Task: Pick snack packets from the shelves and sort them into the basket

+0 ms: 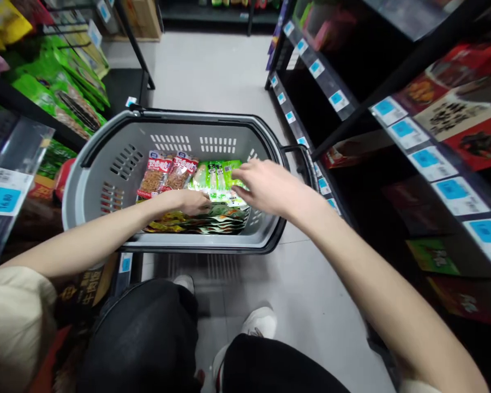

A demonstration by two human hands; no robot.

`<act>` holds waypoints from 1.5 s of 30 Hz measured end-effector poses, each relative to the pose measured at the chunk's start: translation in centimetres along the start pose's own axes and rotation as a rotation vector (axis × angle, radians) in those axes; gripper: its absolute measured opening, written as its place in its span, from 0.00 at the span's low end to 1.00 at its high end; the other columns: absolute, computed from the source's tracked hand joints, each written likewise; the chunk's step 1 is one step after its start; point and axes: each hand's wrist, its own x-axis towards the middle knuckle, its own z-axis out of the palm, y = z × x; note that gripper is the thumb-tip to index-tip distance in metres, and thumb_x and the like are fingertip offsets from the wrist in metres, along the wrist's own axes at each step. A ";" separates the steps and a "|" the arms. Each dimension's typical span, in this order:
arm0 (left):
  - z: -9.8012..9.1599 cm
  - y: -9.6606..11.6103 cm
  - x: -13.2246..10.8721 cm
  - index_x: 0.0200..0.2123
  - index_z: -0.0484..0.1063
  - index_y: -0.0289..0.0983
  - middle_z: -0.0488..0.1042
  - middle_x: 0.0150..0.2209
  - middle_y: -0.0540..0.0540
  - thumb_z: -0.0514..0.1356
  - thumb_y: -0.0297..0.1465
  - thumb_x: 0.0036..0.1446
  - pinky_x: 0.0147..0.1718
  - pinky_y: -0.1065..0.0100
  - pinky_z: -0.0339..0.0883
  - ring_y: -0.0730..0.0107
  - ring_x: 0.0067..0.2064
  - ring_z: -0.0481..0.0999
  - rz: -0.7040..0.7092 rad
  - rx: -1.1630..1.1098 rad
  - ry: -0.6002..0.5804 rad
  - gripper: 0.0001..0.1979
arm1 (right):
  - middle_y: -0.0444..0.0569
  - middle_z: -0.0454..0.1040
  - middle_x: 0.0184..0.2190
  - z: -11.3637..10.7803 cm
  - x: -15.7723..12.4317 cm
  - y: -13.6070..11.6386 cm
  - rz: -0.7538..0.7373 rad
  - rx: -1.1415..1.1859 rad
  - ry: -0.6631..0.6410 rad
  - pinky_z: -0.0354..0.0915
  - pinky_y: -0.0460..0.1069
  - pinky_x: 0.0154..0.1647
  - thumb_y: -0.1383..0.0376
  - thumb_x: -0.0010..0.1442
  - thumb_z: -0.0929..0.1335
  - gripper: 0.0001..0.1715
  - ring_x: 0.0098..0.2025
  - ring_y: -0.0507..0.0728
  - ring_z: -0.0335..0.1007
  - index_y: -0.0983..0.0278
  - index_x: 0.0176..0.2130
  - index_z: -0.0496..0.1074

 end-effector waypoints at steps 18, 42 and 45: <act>-0.1 -0.1 0.1 0.44 0.83 0.26 0.83 0.36 0.31 0.55 0.37 0.69 0.40 0.64 0.71 0.56 0.39 0.82 -0.227 0.050 -0.186 0.21 | 0.63 0.83 0.47 6.6 1.6 -0.5 0.131 -0.040 -0.544 0.73 0.58 0.43 0.56 0.69 0.66 0.20 0.48 0.69 0.81 0.65 0.50 0.81; 2.3 -2.5 1.6 0.36 0.83 0.36 0.82 0.32 0.44 0.65 0.24 0.47 0.28 0.68 0.57 0.64 0.31 0.76 -0.115 -0.057 0.165 0.11 | 0.61 0.83 0.44 7.2 1.2 -0.6 0.142 0.063 -0.380 0.72 0.57 0.44 0.63 0.65 0.69 0.13 0.47 0.68 0.81 0.65 0.45 0.83; 1.2 -2.8 1.3 0.38 0.84 0.36 0.82 0.33 0.44 0.64 0.28 0.52 0.31 0.67 0.63 0.64 0.32 0.77 -0.132 -0.170 0.293 0.10 | 0.61 0.83 0.47 6.5 1.1 -0.9 0.132 0.025 -0.418 0.71 0.56 0.43 0.64 0.68 0.68 0.15 0.49 0.67 0.80 0.65 0.49 0.81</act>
